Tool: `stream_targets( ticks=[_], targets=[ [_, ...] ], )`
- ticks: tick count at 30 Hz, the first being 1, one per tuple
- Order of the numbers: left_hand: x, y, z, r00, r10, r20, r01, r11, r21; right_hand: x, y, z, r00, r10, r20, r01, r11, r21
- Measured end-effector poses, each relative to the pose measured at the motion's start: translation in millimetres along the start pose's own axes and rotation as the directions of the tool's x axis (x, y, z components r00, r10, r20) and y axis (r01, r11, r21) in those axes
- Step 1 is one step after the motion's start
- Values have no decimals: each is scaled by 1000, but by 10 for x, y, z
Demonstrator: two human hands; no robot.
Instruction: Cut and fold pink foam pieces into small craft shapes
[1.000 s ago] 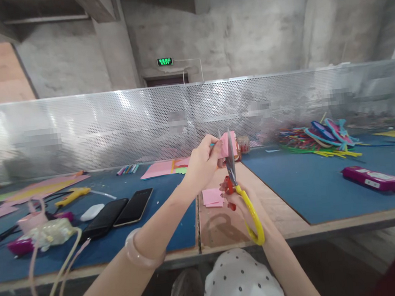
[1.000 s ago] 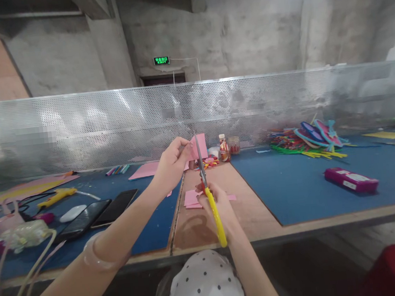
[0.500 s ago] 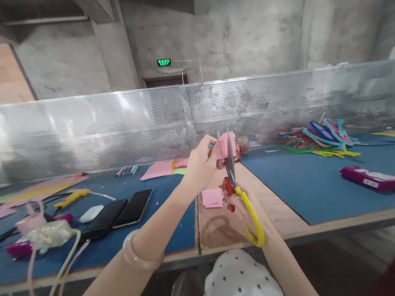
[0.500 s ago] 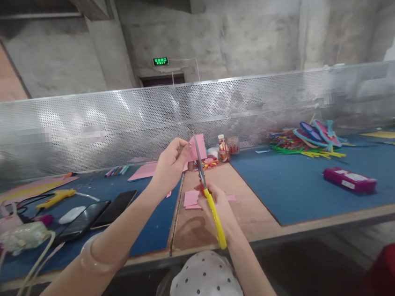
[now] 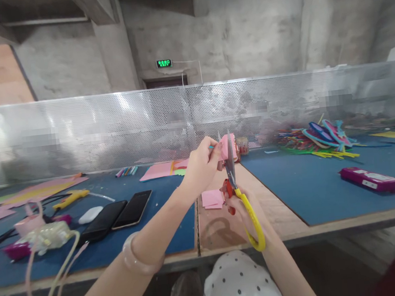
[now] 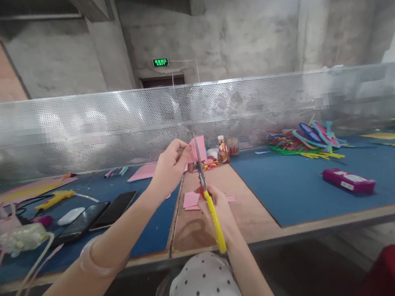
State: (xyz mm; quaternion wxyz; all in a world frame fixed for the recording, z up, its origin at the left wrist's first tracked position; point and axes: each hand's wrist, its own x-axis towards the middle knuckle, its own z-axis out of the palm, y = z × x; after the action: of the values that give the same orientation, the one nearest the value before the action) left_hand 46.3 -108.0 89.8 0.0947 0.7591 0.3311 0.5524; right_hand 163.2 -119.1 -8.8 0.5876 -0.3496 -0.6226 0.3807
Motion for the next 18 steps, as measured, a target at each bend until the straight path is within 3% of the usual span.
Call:
stream_targets(
  ticks=[18],
  targets=[
    [-11, -19, 17, 1000, -25, -2, 25, 999, -25, 4, 91, 0, 1000, 27, -3, -27, 999, -23]
  ],
)
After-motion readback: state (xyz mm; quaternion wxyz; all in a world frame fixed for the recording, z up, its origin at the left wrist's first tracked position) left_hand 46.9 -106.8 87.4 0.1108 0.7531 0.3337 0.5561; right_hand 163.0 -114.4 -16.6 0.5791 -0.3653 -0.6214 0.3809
